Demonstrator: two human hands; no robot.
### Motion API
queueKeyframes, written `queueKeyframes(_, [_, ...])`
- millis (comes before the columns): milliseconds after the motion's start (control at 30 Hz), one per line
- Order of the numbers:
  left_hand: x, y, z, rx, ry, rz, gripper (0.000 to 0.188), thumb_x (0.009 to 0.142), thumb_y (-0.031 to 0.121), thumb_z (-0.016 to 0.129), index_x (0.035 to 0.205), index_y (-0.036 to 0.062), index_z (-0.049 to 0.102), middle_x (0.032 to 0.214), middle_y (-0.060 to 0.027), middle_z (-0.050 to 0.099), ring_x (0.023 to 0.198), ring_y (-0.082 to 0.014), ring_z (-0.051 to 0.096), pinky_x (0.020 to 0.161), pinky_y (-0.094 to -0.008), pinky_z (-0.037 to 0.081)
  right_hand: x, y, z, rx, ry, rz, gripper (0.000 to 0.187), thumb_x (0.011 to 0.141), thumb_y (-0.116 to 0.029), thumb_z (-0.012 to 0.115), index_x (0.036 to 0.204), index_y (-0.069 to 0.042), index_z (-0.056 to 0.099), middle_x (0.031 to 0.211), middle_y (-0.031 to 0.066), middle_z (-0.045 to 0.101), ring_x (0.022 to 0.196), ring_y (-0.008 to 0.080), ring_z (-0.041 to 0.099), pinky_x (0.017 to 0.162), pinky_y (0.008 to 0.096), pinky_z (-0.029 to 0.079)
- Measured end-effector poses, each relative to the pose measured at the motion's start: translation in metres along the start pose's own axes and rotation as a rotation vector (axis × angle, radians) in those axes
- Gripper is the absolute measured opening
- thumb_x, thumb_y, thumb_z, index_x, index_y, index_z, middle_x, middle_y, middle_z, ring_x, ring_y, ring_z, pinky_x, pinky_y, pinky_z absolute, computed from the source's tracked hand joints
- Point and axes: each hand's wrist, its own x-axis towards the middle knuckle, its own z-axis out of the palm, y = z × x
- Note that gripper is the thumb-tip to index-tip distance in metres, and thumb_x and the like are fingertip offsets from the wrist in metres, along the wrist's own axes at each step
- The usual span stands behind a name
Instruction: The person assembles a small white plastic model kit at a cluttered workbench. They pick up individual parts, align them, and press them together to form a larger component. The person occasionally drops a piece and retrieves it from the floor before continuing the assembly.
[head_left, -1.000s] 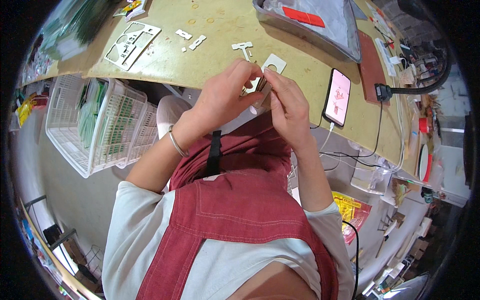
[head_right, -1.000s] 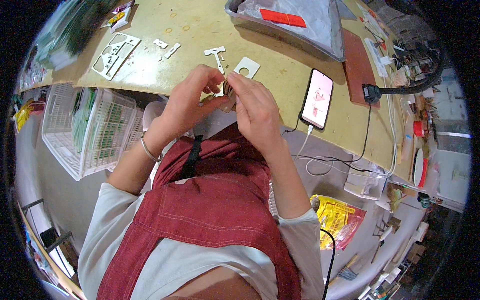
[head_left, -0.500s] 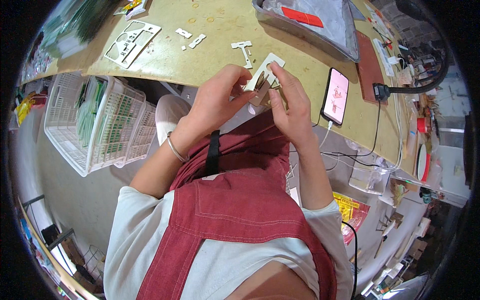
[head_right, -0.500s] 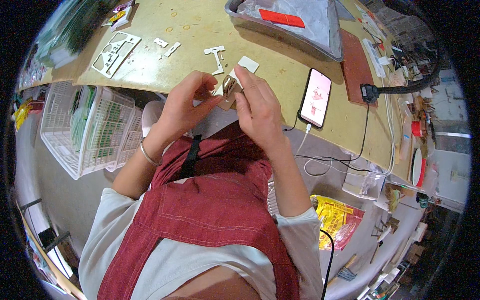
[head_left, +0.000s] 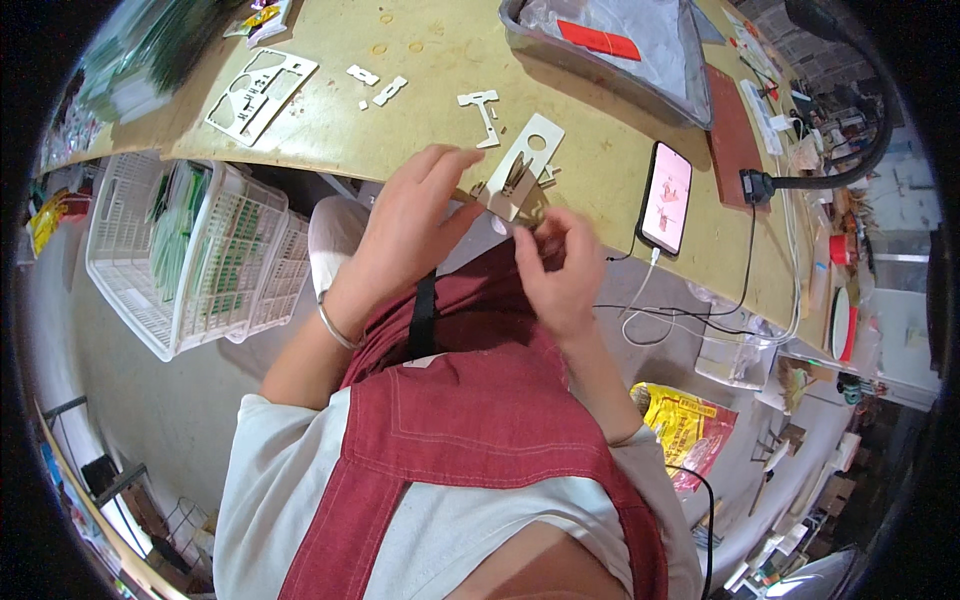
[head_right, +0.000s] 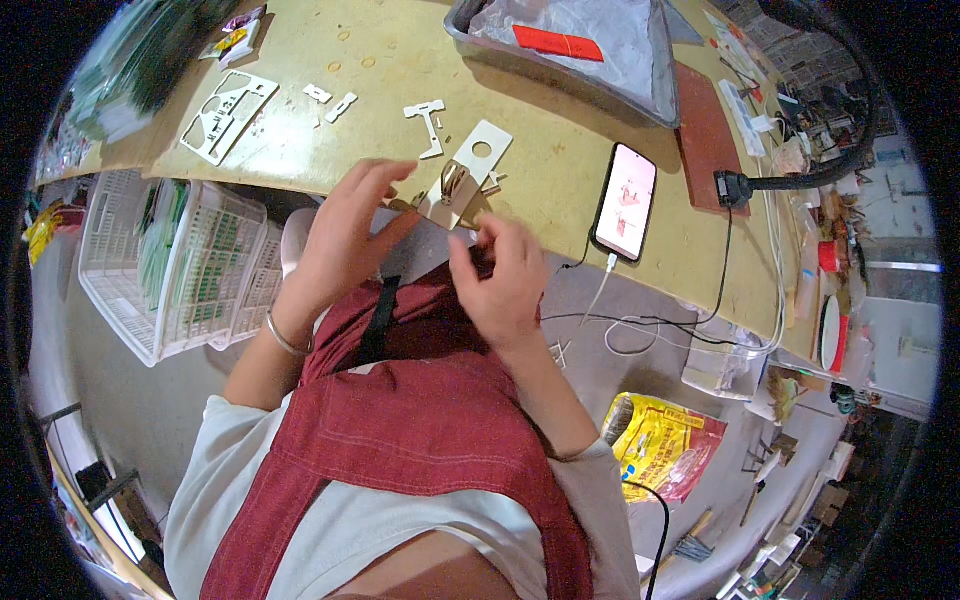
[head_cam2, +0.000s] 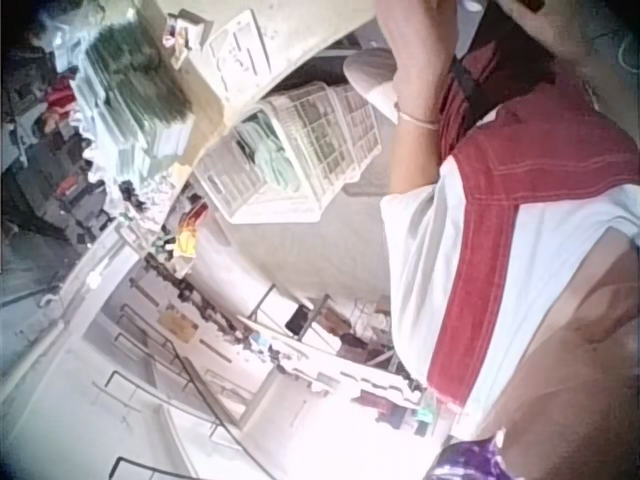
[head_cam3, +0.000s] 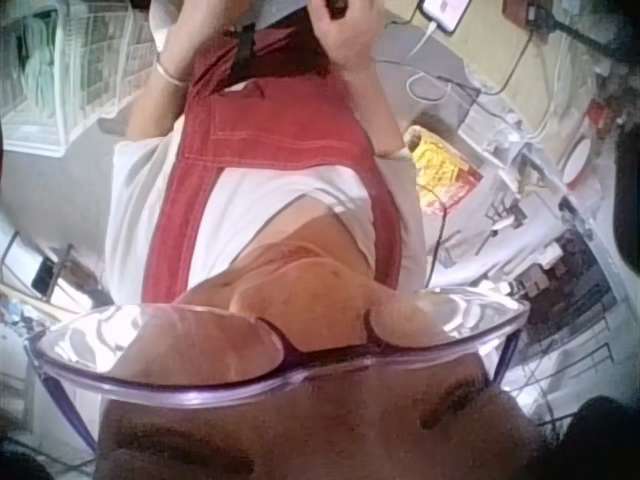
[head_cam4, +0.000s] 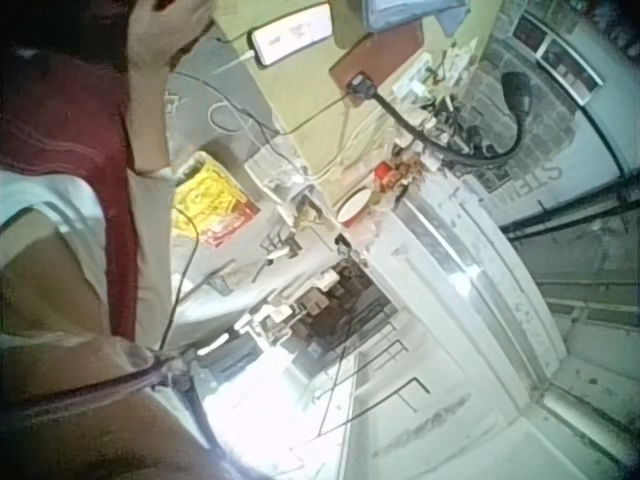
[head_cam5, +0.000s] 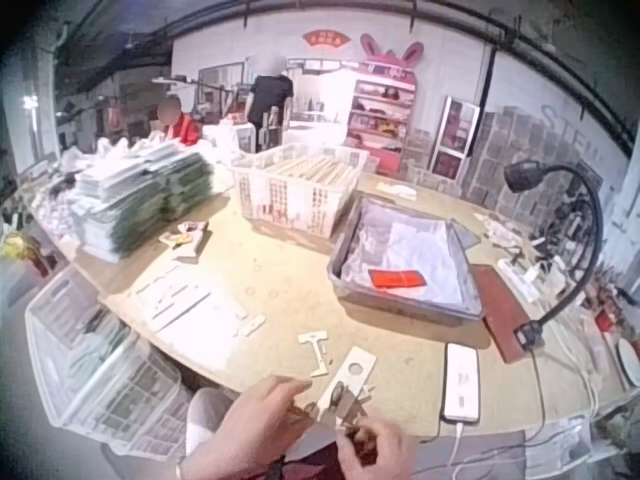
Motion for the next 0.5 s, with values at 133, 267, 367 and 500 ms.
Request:
queueKeyframes(133, [-0.011,-0.004,0.012,0.249,0.065,0.198,0.048,0.079,0.008,0.081,0.125,0.0054,0.068,0.130,-0.0143,0.065,0.121,-0.0359,0.061,0.105,-0.0487,0.048,-0.027,0.003,0.027,0.685,-0.161,0.450,0.031,0.101,-0.016,0.078,0.121,0.006,0.070,0.093,0.0058,0.074,0.076,0.0085,0.064,0.065,0.0245,0.052])
queueKeyframes(267, [-0.016,-0.005,0.023,0.264,0.107,0.222,0.043,0.077,0.009,0.081,0.119,0.0054,0.071,0.133,-0.0143,0.064,0.123,-0.0358,0.060,0.108,-0.0490,0.046,-0.014,-0.001,0.021,0.930,-0.289,0.630,0.028,0.110,-0.021,0.066,0.118,0.005,0.073,0.102,0.0061,0.077,0.081,0.0038,0.064,0.066,0.0212,0.051])
queueKeyframes(367, [-0.016,-0.004,0.022,0.261,0.106,0.233,0.041,0.078,0.009,0.081,0.117,0.0052,0.072,0.134,-0.0152,0.064,0.124,-0.0364,0.060,0.108,-0.0490,0.046,-0.011,0.002,0.030,1.018,-0.217,0.622,0.028,0.111,-0.022,0.063,0.112,0.004,0.076,0.091,0.0012,0.073,0.072,0.0013,0.057,0.061,0.0188,0.046])
queueKeyframes(500, [-0.021,-0.007,0.021,0.188,0.065,0.222,0.046,0.078,0.005,0.082,0.123,0.0070,0.072,0.142,-0.0147,0.061,0.125,-0.0389,0.059,0.106,-0.0496,0.048,-0.016,0.010,0.044,1.073,-0.078,0.739,0.029,0.111,-0.022,0.064,0.111,0.004,0.076,0.084,-0.0019,0.067,0.066,0.0026,0.052,0.059,0.0201,0.044])
